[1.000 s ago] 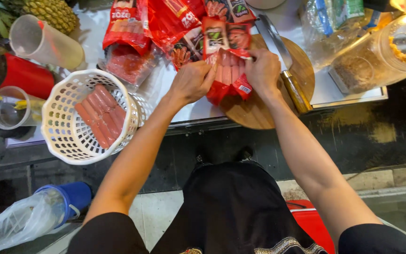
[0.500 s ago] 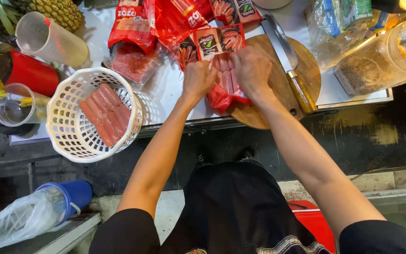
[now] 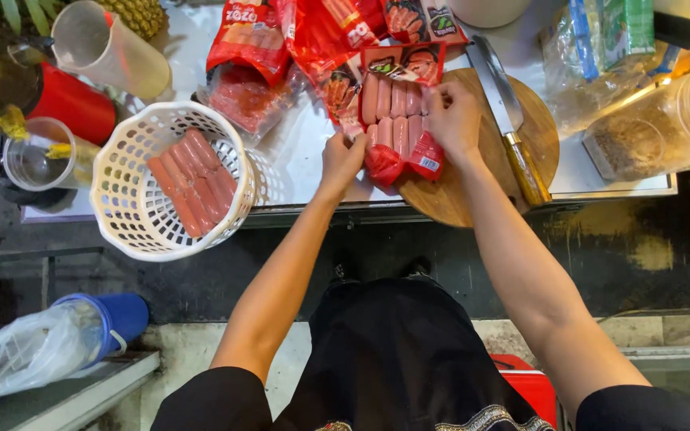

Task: The person opens several plastic packages of sausages using a knife and their hands, then transfers the sausages into a white plastic basket.

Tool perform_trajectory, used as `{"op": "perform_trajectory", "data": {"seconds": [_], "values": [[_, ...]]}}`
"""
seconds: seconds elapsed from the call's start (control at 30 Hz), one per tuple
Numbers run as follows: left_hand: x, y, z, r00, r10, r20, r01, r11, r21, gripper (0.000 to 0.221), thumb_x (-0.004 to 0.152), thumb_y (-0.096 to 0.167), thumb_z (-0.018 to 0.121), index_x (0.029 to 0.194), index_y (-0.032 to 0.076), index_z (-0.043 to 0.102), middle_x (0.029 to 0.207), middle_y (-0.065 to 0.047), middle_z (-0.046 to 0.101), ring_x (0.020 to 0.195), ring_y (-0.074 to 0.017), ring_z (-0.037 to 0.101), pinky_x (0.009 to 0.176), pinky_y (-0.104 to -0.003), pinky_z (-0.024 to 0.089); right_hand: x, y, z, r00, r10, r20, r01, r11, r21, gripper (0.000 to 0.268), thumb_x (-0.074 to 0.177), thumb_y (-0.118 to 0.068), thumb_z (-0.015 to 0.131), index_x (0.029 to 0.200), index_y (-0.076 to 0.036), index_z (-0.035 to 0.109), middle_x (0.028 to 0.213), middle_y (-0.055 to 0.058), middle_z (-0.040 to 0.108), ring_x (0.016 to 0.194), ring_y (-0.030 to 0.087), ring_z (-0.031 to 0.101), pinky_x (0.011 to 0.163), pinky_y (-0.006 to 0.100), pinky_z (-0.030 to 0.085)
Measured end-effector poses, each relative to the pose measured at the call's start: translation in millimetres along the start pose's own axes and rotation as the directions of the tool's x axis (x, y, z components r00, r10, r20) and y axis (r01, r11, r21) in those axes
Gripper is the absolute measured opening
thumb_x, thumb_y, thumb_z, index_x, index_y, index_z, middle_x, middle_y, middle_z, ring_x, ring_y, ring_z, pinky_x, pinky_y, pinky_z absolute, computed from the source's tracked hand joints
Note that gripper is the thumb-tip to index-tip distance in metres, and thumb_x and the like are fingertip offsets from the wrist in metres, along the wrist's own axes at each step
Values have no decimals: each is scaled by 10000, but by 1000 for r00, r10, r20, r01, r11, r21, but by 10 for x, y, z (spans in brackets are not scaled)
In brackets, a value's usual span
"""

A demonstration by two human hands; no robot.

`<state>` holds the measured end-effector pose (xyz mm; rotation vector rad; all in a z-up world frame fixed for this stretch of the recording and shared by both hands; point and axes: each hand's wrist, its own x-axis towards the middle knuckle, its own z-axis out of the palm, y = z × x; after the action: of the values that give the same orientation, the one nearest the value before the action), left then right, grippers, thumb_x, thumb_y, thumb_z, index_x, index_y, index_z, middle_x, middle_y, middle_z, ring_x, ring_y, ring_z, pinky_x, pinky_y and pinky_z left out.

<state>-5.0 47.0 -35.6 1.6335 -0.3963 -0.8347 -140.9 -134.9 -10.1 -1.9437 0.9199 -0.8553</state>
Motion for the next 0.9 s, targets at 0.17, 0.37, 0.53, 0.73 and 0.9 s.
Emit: {"op": "perform_trajectory", "data": {"seconds": [0.17,0.37,0.53,0.73,0.9], "values": [[-110,52,-25,993,-84,-88,46,929,-367,141,929,246,659,1032,150,650,804,9,683,714,-121,621,625,-304,517,68,113,170,964,224,145,-267,841,471,214,1076,-213,645,996,-15,667,860,33,700,741,91,601,673,265,494],[-35,-167,-208,982,-180,62,172,696,-697,197,940,296,628,880,108,643,769,16,581,678,-116,571,602,-313,526,10,-112,437,932,130,338,-312,760,570,237,1005,-189,724,1162,-43,624,979,41,686,854,107,622,766,265,530],[85,-452,-337,991,-105,-83,16,708,-706,227,962,309,588,921,97,657,859,24,610,789,-96,569,715,-265,465,-252,-1143,310,857,-515,7,513,853,-102,261,924,-85,751,1156,14,684,1060,205,712,936,302,688,837,370,550],[6,-288,-264,989,-91,-114,1,783,-622,319,990,401,503,986,121,656,959,11,595,895,-101,551,815,-283,475,-232,-876,480,872,-89,481,354,794,-495,214,930,-190,726,948,21,757,966,280,730,900,424,723,813,488,578],[10,-246,-220,972,-199,-125,85,794,-601,428,950,484,451,935,119,674,879,8,624,813,-98,592,765,-267,496,-181,-1041,406,797,185,575,270,743,-612,635,899,-507,788,1067,96,681,937,282,723,906,433,712,845,496,560]]}}
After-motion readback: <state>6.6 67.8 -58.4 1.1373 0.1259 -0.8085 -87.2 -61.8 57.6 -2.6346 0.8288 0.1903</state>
